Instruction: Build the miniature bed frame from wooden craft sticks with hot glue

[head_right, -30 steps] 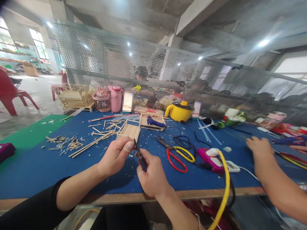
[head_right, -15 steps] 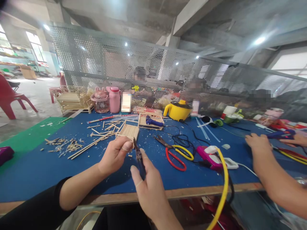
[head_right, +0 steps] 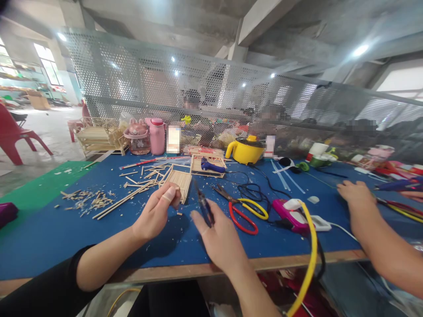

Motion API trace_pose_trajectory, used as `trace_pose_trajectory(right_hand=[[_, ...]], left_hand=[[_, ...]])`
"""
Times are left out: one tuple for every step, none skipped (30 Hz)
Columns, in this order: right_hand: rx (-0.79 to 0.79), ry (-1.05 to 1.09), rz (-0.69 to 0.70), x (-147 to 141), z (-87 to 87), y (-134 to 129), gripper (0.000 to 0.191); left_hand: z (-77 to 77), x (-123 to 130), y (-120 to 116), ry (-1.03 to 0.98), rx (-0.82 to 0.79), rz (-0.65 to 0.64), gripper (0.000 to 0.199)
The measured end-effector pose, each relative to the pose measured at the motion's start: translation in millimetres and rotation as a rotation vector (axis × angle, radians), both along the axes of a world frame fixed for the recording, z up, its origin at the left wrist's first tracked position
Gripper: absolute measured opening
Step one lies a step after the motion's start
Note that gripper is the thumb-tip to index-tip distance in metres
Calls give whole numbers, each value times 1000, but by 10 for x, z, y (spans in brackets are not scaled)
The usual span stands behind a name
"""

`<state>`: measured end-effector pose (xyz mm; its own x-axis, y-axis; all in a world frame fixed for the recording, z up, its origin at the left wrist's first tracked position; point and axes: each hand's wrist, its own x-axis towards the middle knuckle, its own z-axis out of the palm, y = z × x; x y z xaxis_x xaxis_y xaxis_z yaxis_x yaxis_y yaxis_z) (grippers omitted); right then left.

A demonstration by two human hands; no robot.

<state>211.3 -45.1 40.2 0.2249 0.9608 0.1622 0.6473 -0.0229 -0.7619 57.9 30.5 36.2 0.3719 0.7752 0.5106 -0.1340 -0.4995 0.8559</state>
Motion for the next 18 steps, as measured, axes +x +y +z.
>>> trace_pose_trajectory(right_hand=[[-58, -117, -84, 52, -6, 58, 61], [-123, -245, -156, 97, -21, 117, 66], [-180, -370, -211, 133, -43, 172, 71], [-216, -482, -244, 160, -70, 220, 76], [-221, -570, -250, 185, -97, 257, 79], [-195, -630, -227, 214, -118, 282, 80], [-142, -657, -183, 255, -131, 296, 76], [-75, -664, -136, 314, -133, 302, 69], [-26, -673, -102, 395, -124, 301, 60], [4, -673, -84, 495, -108, 298, 52], [-15, -718, -123, 608, -87, 296, 48], [-117, -800, -172, 727, -66, 298, 47], [-178, -824, -180, 842, -49, 304, 45], [-222, -845, -158, 944, -38, 315, 41], [-256, -853, -124, 1027, -34, 330, 37], [-269, -848, -84, 1090, -36, 346, 34], [-279, -848, -54, 1134, -42, 363, 30], [-289, -849, -42, 1163, -51, 377, 29]], left_hand=[[5, -4, 8, 1, -12, 23, 39], [9, -7, 16, 6, -25, 43, 40], [13, -11, 23, 11, -39, 54, 41], [17, -14, 28, 16, -50, 57, 42], [19, -15, 31, 20, -59, 54, 42], [21, -15, 33, 23, -66, 49, 43], [21, -13, 33, 24, -73, 43, 43], [21, -10, 33, 22, -80, 36, 43], [18, -6, 33, 19, -87, 28, 44], [15, -2, 33, 13, -94, 21, 44], [10, 3, 34, 6, -101, 11, 44], [4, 8, 35, -3, -110, 3, 44], [-3, 12, 38, -11, -119, -4, 44], [-9, 16, 41, -15, -127, -10, 44], [-15, 19, 45, -17, -136, -15, 44], [-19, 21, 49, -17, -141, -19, 44], [-22, 22, 52, -14, -144, -22, 44], [-24, 22, 56, -13, -145, -22, 44]])
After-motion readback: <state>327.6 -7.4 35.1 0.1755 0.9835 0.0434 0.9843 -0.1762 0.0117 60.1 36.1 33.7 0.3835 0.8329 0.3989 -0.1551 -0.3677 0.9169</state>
